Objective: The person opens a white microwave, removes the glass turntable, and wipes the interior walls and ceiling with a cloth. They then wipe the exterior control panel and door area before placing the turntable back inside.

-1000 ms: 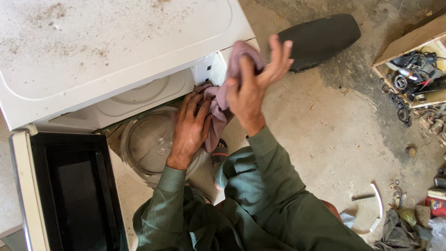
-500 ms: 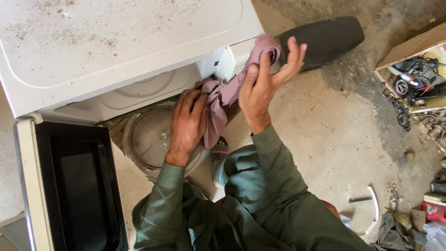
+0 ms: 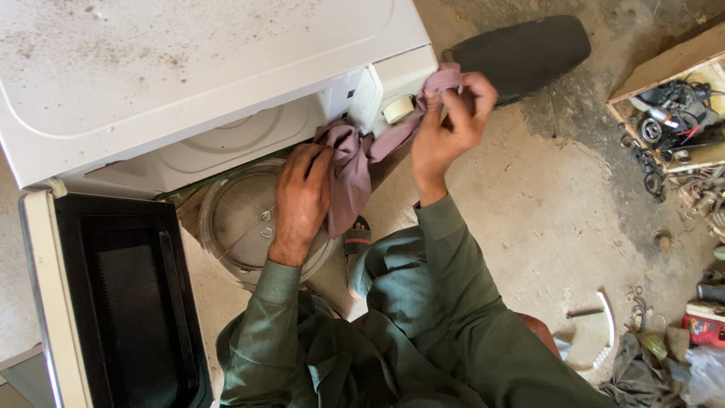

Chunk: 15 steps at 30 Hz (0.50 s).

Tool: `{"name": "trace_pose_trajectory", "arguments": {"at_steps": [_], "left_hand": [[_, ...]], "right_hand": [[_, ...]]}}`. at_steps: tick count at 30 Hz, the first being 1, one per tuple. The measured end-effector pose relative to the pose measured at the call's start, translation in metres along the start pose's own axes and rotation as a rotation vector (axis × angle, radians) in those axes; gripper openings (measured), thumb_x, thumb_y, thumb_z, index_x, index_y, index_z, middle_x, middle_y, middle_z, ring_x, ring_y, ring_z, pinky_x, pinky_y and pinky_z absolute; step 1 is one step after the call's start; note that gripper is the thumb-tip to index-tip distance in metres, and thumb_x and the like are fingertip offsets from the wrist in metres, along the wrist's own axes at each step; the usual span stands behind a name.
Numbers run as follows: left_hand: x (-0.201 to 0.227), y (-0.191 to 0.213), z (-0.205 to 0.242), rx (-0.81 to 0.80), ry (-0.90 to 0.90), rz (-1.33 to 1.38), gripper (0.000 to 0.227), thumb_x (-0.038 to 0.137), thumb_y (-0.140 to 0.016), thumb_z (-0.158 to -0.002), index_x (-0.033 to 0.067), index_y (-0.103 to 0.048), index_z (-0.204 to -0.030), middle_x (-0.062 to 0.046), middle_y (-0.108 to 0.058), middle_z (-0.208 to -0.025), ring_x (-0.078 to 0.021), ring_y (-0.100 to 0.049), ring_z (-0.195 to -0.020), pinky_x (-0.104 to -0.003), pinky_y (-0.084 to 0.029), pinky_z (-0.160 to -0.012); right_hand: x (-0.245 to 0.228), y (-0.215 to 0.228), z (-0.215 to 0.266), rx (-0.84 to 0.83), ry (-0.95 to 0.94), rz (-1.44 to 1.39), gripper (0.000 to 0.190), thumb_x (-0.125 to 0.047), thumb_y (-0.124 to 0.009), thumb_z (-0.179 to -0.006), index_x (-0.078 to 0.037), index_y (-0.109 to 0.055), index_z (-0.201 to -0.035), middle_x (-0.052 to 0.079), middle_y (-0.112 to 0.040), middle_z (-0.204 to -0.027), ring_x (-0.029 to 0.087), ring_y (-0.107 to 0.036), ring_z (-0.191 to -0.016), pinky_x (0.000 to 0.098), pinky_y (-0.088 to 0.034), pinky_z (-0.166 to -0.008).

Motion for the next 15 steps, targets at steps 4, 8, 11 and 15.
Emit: {"name": "trace_pose_trajectory", "arguments": {"at_steps": [4, 8, 11, 15], "left_hand": [[-0.001, -0.002, 0.003, 0.001, -0.009, -0.005, 0.027, 0.000, -0.065, -0.095, 0.0019, -0.069, -0.121, -0.017, -0.065, -0.120, -0.0384, -0.065, -0.114, -0.048, -0.054, -0.098], [0.001, -0.005, 0.003, 0.001, -0.006, -0.003, 0.029, -0.001, -0.065, -0.093, 0.0005, -0.069, -0.122, -0.018, -0.065, -0.120, -0.0382, -0.066, -0.107, -0.047, -0.056, -0.092], [0.003, -0.007, 0.001, -0.029, 0.004, 0.005, 0.027, -0.002, -0.064, -0.094, 0.0001, -0.068, -0.121, -0.018, -0.064, -0.119, -0.0377, -0.066, -0.105, -0.047, -0.056, -0.090], [0.009, -0.007, -0.001, -0.033, -0.001, 0.010, 0.026, 0.001, -0.065, -0.095, -0.0001, -0.069, -0.120, -0.018, -0.064, -0.117, -0.0379, -0.066, -0.103, -0.048, -0.055, -0.087]], "right_hand": [[0.023, 0.000, 0.006, 0.014, -0.322, -0.152, 0.012, 0.012, -0.076, -0.096, 0.002, -0.072, -0.103, 0.006, -0.068, -0.107, 0.010, -0.061, -0.088, 0.0227, -0.052, -0.074], [0.007, -0.002, 0.004, 0.038, -0.308, -0.425, 0.026, 0.004, -0.070, -0.100, -0.004, -0.056, -0.120, -0.001, -0.067, -0.098, 0.007, -0.061, -0.088, 0.0192, -0.051, -0.077], [0.000, 0.003, -0.002, -0.004, -0.355, -0.127, 0.033, -0.009, -0.067, -0.097, -0.005, -0.063, -0.129, 0.000, -0.071, -0.120, 0.005, -0.061, -0.066, 0.0157, -0.045, -0.053], [-0.045, -0.001, -0.009, -0.106, 0.073, -0.156, 0.023, -0.010, -0.062, -0.109, -0.005, -0.068, -0.131, 0.005, -0.056, -0.127, 0.020, -0.059, -0.118, 0.0294, -0.055, -0.099]]}}
Point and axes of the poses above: each hand's wrist, its own z-axis away from the middle knuckle, its own y-axis out of the back of the hand, x = y × z, the point moved 7 cm from there along -z, towards the middle knuckle
